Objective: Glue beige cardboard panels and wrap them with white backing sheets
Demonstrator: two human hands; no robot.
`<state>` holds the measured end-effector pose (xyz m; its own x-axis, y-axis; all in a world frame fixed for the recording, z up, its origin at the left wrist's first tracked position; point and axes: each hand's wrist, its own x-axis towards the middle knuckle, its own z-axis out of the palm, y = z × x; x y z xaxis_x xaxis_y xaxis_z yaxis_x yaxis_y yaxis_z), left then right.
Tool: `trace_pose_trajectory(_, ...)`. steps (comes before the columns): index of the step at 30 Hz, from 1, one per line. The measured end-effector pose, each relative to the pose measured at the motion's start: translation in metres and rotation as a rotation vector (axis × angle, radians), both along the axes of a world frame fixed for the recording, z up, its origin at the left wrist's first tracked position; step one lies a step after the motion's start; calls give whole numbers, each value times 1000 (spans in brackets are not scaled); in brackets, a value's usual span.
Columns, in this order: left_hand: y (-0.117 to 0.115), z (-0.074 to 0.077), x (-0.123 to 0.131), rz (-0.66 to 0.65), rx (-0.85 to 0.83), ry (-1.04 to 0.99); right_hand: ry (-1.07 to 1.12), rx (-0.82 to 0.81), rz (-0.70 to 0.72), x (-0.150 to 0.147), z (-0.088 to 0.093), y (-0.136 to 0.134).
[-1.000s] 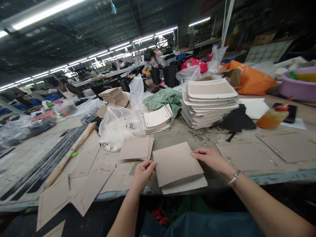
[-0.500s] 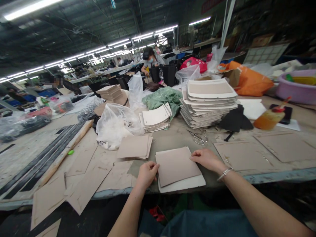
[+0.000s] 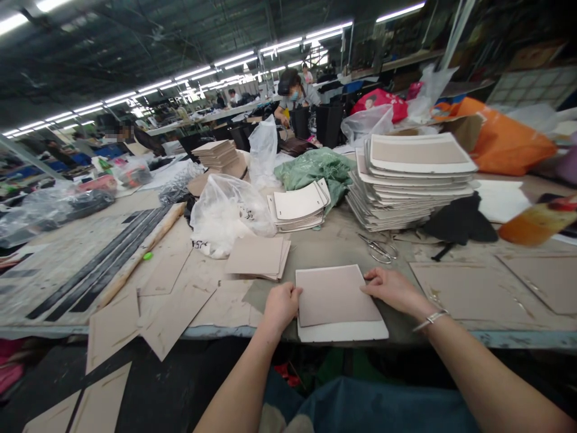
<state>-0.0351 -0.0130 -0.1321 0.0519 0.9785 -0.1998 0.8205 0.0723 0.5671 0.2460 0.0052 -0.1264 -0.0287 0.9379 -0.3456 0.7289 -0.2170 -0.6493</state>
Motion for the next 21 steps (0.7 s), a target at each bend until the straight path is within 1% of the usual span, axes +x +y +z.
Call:
trace_pose_trajectory(6, 4, 6, 4, -25, 16, 105, -31, 1, 13, -3, 8, -1)
trace_pose_trajectory(9, 5, 6, 5, -63, 38, 218, -9, 12, 12, -5, 10, -2)
trace_pose_trajectory(12, 7, 3, 5, -75, 31, 304, -5, 27, 14, -6, 9, -2)
trace_pose_trajectory(15, 9, 2, 5, -74, 2, 334, 0, 39, 17, -5, 7, -1)
trace_pose_trajectory(21, 9, 1, 5, -89, 9, 368, -6, 20, 17, -5, 7, 1)
